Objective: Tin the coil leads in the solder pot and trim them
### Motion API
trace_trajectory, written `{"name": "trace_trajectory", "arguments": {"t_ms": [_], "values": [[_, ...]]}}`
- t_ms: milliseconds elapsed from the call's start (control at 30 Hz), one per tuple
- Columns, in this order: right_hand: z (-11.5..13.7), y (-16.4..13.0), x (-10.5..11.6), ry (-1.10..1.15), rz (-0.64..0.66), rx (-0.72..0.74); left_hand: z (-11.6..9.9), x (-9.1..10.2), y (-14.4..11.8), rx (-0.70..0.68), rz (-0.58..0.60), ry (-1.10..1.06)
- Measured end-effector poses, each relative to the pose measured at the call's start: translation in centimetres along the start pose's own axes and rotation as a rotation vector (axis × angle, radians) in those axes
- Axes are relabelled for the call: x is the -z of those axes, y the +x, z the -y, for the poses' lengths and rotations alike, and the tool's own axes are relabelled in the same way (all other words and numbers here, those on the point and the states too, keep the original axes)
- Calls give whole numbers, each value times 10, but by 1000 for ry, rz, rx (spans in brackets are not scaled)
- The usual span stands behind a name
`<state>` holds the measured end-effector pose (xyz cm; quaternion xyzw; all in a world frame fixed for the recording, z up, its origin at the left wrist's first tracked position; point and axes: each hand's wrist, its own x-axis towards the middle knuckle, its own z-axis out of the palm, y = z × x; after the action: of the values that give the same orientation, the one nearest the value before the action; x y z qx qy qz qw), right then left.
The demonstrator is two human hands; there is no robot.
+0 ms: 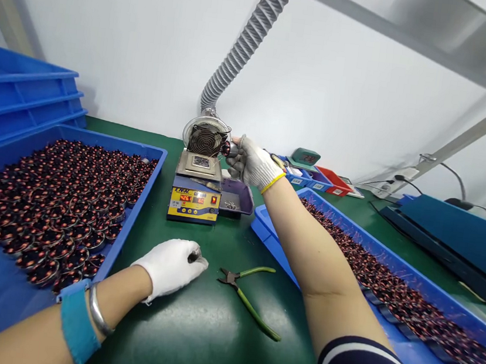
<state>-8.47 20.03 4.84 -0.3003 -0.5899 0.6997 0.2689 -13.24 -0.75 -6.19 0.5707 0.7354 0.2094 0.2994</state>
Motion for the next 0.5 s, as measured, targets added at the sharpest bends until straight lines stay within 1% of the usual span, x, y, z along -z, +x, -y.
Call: {"name": "trace_trajectory", "arguments": {"t_ms": [100, 167, 233, 367, 500], "values": [[-4, 9, 3, 3, 8, 20, 1, 0, 1, 8, 13, 25], [-8, 18, 5, -45, -20, 12, 1, -1, 1, 15, 21, 35], [-12, 30, 6, -144, -68, 26, 1, -1, 1, 22, 31, 47], [-19, 53, 6, -409, -154, 125, 1, -1, 1, 28, 51, 78], [-21, 68, 4, -513, -177, 124, 2, -1, 2, 25, 52, 98]]}}
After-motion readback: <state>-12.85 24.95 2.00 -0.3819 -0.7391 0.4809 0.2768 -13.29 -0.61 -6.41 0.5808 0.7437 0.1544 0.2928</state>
